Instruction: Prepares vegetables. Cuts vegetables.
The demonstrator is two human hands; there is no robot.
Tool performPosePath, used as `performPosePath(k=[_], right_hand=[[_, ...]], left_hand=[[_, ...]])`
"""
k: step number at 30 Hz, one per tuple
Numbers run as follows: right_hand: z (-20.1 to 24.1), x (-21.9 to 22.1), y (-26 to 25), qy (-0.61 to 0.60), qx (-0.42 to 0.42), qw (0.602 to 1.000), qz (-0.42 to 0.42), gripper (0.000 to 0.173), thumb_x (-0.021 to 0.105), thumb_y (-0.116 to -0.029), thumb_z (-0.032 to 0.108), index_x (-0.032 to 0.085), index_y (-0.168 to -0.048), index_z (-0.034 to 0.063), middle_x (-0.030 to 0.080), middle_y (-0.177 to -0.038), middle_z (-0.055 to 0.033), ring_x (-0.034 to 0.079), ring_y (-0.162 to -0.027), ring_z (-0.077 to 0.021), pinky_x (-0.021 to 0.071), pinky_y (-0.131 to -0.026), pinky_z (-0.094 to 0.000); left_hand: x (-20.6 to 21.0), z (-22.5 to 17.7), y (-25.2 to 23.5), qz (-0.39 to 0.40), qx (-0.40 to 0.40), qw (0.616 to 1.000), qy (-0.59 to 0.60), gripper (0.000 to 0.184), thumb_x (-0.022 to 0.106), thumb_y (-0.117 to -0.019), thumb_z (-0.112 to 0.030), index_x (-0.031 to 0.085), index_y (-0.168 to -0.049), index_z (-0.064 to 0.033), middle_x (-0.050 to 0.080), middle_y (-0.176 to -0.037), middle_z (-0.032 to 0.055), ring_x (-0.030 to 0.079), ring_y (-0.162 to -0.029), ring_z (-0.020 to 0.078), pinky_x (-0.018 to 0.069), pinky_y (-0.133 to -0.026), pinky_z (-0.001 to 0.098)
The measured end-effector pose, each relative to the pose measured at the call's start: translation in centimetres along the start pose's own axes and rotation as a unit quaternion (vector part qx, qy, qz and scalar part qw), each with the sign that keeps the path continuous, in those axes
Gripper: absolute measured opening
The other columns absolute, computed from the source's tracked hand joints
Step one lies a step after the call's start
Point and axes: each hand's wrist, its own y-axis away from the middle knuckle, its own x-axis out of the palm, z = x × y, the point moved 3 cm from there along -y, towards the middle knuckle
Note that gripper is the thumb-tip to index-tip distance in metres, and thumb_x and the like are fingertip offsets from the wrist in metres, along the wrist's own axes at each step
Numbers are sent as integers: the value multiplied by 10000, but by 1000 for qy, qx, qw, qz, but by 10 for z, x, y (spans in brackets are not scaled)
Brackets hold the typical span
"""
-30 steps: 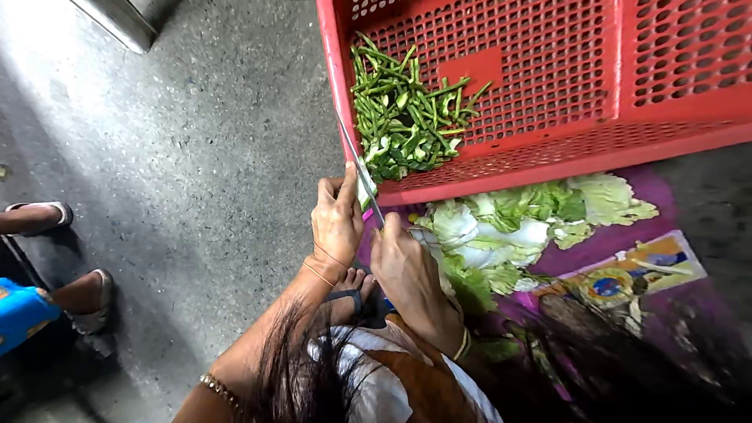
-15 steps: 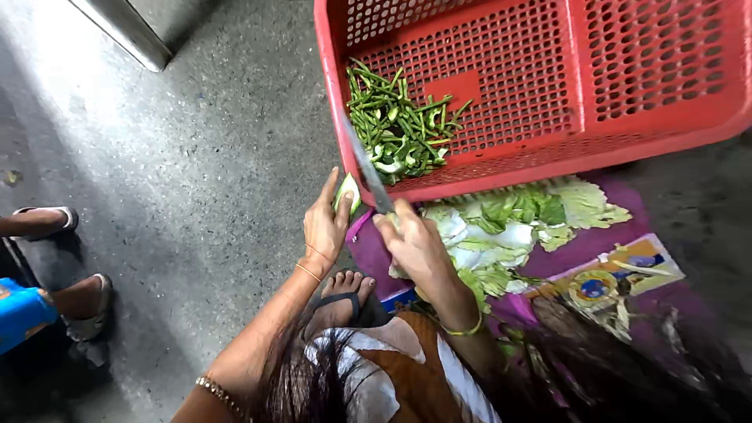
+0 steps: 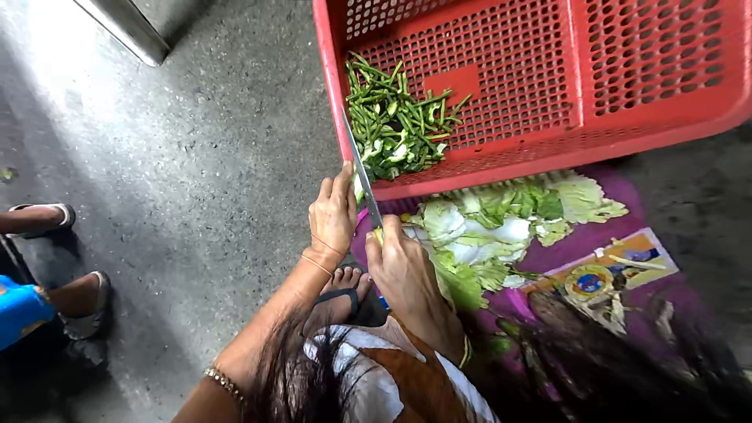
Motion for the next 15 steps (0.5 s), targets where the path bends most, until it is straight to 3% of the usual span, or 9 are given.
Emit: performPosePath(k=[8,15], right_hand=[[3,4,-4,36,27,998,42,281,459,-1027,183,622,-1097,-34,656,-734,-175,706,-685,-357,529,-570,-456],[-4,15,-15,32,11,999,34,301,476,-1043,206,635,-1116,-39,653,-703,-180,703,-660,-376,539,-557,-474]], left_hand=[[4,1,2,-13,20,1000,-9,384,606,-976,-30,635,-1358,-6,649,-988,192,653,-660,269,560,-554,397],[6,5,1,5,-4,1000,14,393,560,-1007,-48,595,-1394,10,671,-1057,205,677,-715,280,579,-618,415]])
